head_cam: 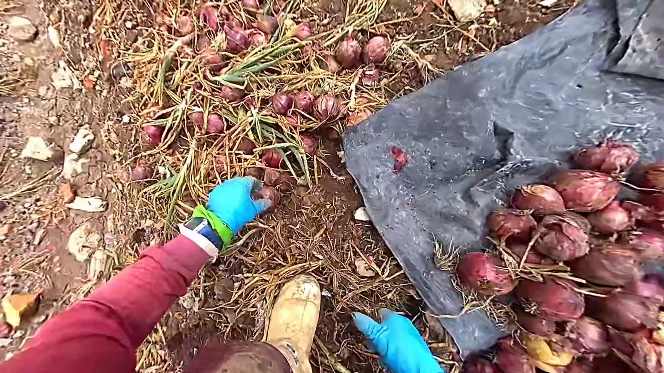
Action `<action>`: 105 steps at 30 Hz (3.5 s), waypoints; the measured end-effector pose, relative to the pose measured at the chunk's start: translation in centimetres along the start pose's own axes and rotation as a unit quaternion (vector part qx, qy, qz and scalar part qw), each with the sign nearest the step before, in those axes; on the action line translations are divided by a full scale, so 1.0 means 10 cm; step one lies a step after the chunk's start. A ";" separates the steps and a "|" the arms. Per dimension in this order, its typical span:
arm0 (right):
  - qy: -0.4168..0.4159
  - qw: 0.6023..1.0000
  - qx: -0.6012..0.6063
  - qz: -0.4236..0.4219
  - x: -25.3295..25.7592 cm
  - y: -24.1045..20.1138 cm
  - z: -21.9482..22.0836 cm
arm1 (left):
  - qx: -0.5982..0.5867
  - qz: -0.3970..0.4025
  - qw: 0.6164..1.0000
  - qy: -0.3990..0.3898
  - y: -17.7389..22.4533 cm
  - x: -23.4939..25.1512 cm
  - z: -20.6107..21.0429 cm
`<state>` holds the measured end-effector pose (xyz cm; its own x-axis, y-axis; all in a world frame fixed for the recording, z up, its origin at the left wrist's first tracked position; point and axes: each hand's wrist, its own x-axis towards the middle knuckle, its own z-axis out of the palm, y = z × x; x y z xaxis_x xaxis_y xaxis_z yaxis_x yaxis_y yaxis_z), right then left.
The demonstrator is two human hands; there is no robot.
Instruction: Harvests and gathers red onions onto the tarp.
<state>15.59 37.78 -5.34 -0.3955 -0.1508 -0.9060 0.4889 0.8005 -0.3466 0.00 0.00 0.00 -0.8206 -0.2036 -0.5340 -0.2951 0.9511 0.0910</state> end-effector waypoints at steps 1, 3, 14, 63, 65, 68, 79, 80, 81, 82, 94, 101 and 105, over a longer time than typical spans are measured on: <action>0.006 1.000 0.010 0.002 0.01 -0.01 0.01 | 0.005 -0.017 0.999 0.029 0.01 0.15 0.19; 0.026 0.999 0.020 0.004 0.01 -0.02 -0.01 | -0.003 -0.005 0.997 0.078 0.05 0.30 0.55; 0.089 0.981 0.169 -0.025 -0.10 0.11 0.40 | 0.048 0.110 0.988 -0.101 0.31 -0.57 1.02; 0.330 0.686 0.580 -0.289 -0.36 0.38 -0.47 | -0.065 0.158 0.980 0.100 1.73 0.31 -0.67; 0.309 0.714 0.576 -0.251 -0.27 0.32 -0.32 | -0.109 0.072 0.979 0.159 1.63 0.83 -0.76; 0.244 0.753 0.569 -0.223 -0.10 0.09 -0.05 | -0.070 0.019 0.990 0.120 1.68 1.54 -0.64; 0.052 0.764 0.608 -0.208 0.41 -0.44 0.02 | -0.157 0.277 0.948 -0.029 1.56 0.76 -0.41; 0.046 0.763 0.600 -0.236 0.41 -0.50 -0.04 | -0.172 0.286 0.940 -0.073 1.56 0.50 -0.36; 0.046 0.760 0.591 -0.265 0.38 -0.56 -0.10 | -0.165 0.297 0.933 -0.115 1.58 0.27 -0.31; 0.057 0.759 0.579 -0.290 0.34 -0.61 -0.17 | -0.138 0.305 0.930 -0.152 1.59 0.07 -0.26; 0.198 0.809 0.418 -0.363 -0.42 -0.14 -0.38 | 0.175 0.462 0.857 -0.144 1.79 -0.51 -0.48; 0.151 0.864 0.395 -0.272 -0.40 0.12 -0.26 | 0.030 0.348 0.929 -0.122 2.07 -0.89 -0.36; 0.205 0.859 0.355 -0.306 -0.41 0.05 -0.36 | 0.190 0.439 0.855 -0.201 2.47 -1.30 -0.23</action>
<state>14.69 40.90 -0.95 -0.9170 -0.0838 -0.3899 0.3852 0.0670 -0.9204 2.24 25.64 11.11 -0.3866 0.6508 -0.6535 0.5915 0.7186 0.3658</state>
